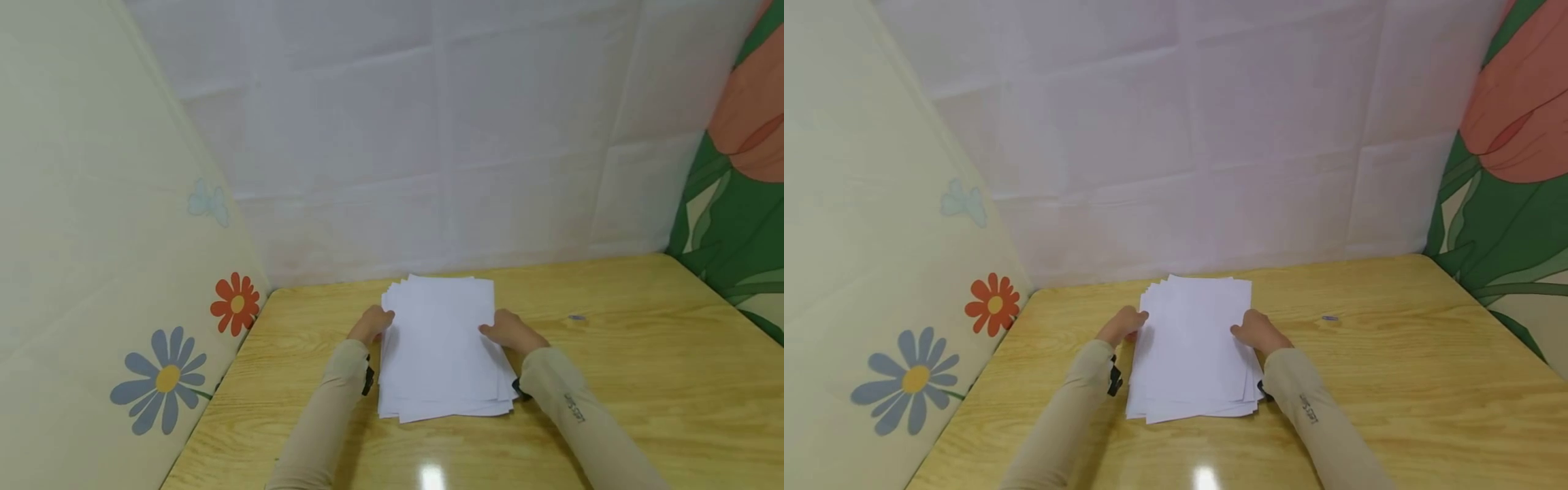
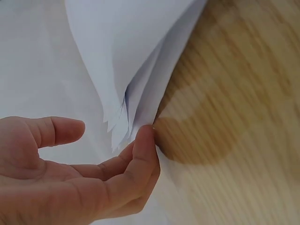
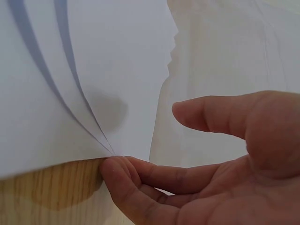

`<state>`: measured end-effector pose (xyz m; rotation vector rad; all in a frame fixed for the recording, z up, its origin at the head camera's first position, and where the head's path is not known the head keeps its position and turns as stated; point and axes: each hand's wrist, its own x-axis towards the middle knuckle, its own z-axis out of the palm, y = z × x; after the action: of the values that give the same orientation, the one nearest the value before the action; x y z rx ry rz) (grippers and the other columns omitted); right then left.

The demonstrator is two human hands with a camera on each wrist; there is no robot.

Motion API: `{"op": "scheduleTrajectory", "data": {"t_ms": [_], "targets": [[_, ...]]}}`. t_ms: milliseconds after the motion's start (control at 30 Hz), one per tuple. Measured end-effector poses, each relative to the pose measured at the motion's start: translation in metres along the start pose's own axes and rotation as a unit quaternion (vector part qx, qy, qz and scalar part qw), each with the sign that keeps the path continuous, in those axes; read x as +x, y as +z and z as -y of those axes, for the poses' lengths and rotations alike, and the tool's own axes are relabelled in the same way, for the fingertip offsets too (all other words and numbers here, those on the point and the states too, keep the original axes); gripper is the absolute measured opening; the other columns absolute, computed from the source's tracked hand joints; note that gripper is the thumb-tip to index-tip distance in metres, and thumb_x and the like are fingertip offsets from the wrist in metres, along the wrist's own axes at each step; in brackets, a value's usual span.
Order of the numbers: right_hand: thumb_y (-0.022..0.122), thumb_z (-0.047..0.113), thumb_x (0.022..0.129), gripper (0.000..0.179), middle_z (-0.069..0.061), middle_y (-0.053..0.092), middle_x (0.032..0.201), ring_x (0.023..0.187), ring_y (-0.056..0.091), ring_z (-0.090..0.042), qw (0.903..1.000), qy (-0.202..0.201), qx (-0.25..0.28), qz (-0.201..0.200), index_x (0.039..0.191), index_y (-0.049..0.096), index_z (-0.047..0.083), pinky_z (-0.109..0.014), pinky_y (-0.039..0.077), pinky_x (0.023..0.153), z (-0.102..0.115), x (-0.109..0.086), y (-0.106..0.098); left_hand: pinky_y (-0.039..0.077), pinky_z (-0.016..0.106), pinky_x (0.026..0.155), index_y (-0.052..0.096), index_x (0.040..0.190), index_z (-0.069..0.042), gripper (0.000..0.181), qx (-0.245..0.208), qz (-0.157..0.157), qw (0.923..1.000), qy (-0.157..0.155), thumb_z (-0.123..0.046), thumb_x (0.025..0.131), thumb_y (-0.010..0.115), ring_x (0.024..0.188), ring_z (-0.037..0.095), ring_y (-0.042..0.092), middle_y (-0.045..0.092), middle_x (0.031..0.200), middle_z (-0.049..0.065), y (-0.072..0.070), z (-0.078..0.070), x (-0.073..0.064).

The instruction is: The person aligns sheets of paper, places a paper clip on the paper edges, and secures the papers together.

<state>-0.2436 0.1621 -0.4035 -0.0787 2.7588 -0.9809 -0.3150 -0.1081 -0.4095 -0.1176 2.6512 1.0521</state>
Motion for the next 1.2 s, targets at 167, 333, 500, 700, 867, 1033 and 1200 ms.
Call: {"op": "scheduleTrajectory", "data": {"t_ms": [167,333,500,700,867,1033,1200], "targets": [[0.05,0.016,0.096,0.054,-0.047,0.043,0.123,0.106,0.051,-0.043,1.0,0.002,0.003,0.003,0.122,0.037,-0.03,-0.055,0.043,0.094,0.003,-0.002,-0.001,0.032,0.024,0.045,0.051,0.116,0.008,0.033,-0.006,0.004,0.9999,0.008,-0.02,0.1,0.044,0.047,0.011,0.031,0.041,0.07,0.005,0.002,-0.001,-0.001],[0.05,0.016,0.097,0.054,-0.046,0.042,0.125,0.114,0.049,-0.049,0.9999,0.011,-0.001,0.005,0.124,0.036,-0.029,-0.055,0.042,0.096,0.003,0.0,0.001,0.035,0.026,0.051,0.05,0.115,0.008,0.033,-0.01,0.01,0.9998,0.012,-0.02,0.1,0.043,0.055,0.013,0.034,0.04,0.074,0.006,0.003,-0.003,-0.004],[0.05,0.016,0.097,0.055,-0.046,0.042,0.124,0.113,0.049,-0.049,1.0,0.008,-0.004,0.004,0.123,0.036,-0.03,-0.055,0.042,0.095,0.003,0.001,0.001,0.038,0.027,0.053,0.051,0.113,0.007,0.031,-0.004,0.004,0.9999,0.011,-0.019,0.099,0.043,0.056,0.014,0.036,0.04,0.075,0.007,0.004,-0.004,-0.005],[0.051,0.016,0.096,0.054,-0.046,0.044,0.122,0.107,0.052,-0.045,1.0,0.007,-0.003,-0.001,0.122,0.037,-0.03,-0.054,0.044,0.093,0.002,0.003,0.002,0.039,0.028,0.055,0.05,0.121,0.01,0.038,0.003,0.002,1.0,0.008,-0.02,0.099,0.044,0.064,0.017,0.042,0.053,0.093,0.015,0.003,-0.007,-0.006],[0.051,0.016,0.096,0.054,-0.045,0.046,0.12,0.102,0.053,-0.041,0.9999,0.01,0.001,0.001,0.121,0.037,-0.029,-0.054,0.044,0.092,0.003,0.004,0.002,0.041,0.03,0.061,0.043,0.135,0.012,0.048,0.011,0.003,0.9999,0.011,-0.02,0.099,0.044,0.082,0.024,0.049,0.053,0.124,0.022,0.002,-0.009,-0.009],[0.051,0.016,0.096,0.055,-0.047,0.043,0.124,0.109,0.051,-0.046,1.0,0.006,0.001,-0.001,0.122,0.036,-0.03,-0.054,0.043,0.094,0.003,0.004,0.003,0.043,0.032,0.066,0.042,0.134,0.015,0.049,0.023,0.001,0.9994,0.026,-0.018,0.098,0.045,0.08,0.026,0.051,0.053,0.125,0.024,0.004,-0.011,-0.011],[0.052,0.015,0.095,0.054,-0.047,0.044,0.121,0.105,0.052,-0.045,1.0,-0.004,-0.002,-0.007,0.12,0.038,-0.031,-0.054,0.043,0.093,0.004,0.004,0.004,0.045,0.036,0.073,0.041,0.135,0.016,0.05,0.015,0.001,0.9993,0.033,-0.017,0.098,0.045,0.083,0.028,0.051,0.051,0.126,0.026,0.006,-0.011,-0.012]]}}
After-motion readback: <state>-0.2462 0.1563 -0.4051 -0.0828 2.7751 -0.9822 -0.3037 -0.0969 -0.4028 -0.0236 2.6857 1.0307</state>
